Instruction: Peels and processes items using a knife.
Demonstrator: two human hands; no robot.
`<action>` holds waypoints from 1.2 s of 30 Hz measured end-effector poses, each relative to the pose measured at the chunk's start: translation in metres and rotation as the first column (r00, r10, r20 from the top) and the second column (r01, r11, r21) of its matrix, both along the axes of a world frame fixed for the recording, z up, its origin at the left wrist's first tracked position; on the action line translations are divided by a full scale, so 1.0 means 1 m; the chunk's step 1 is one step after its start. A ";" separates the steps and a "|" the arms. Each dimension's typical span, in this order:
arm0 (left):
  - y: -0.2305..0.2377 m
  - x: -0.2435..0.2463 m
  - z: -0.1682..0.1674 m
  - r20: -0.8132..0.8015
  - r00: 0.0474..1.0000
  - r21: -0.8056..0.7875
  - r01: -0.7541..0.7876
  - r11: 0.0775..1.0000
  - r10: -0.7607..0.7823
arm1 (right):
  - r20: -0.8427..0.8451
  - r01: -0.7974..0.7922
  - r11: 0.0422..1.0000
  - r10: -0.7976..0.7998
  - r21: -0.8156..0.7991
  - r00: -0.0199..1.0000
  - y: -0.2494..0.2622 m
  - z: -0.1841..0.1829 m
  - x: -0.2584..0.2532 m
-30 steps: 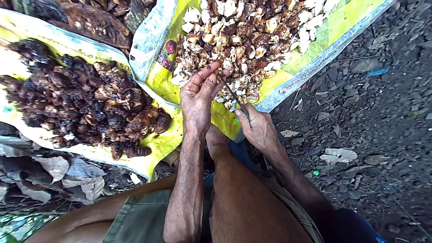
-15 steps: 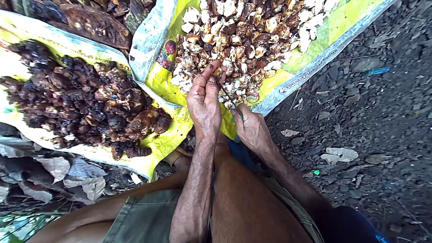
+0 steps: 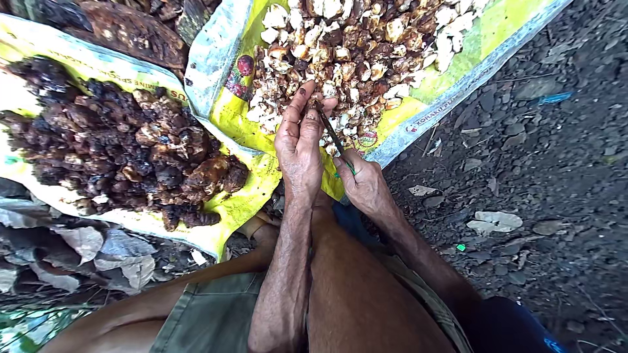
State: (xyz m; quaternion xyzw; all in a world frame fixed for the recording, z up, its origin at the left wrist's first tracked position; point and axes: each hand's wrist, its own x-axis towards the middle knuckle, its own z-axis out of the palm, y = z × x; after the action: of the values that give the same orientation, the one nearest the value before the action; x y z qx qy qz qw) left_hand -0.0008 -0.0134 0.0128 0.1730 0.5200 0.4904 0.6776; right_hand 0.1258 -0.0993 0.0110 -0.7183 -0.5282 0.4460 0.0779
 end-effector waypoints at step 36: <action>0.003 -0.025 -0.002 -0.005 0.971 -0.022 0.238 0.971 -0.238 | -0.004 -0.064 0.996 0.063 -0.062 0.998 0.006 0.002 0.001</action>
State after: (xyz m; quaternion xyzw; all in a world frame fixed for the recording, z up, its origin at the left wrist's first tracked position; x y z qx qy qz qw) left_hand -0.0258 -0.0107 0.0107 0.2286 0.5033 0.3995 0.7313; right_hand 0.1268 -0.0933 0.0128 -0.7029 -0.5366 0.4650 0.0419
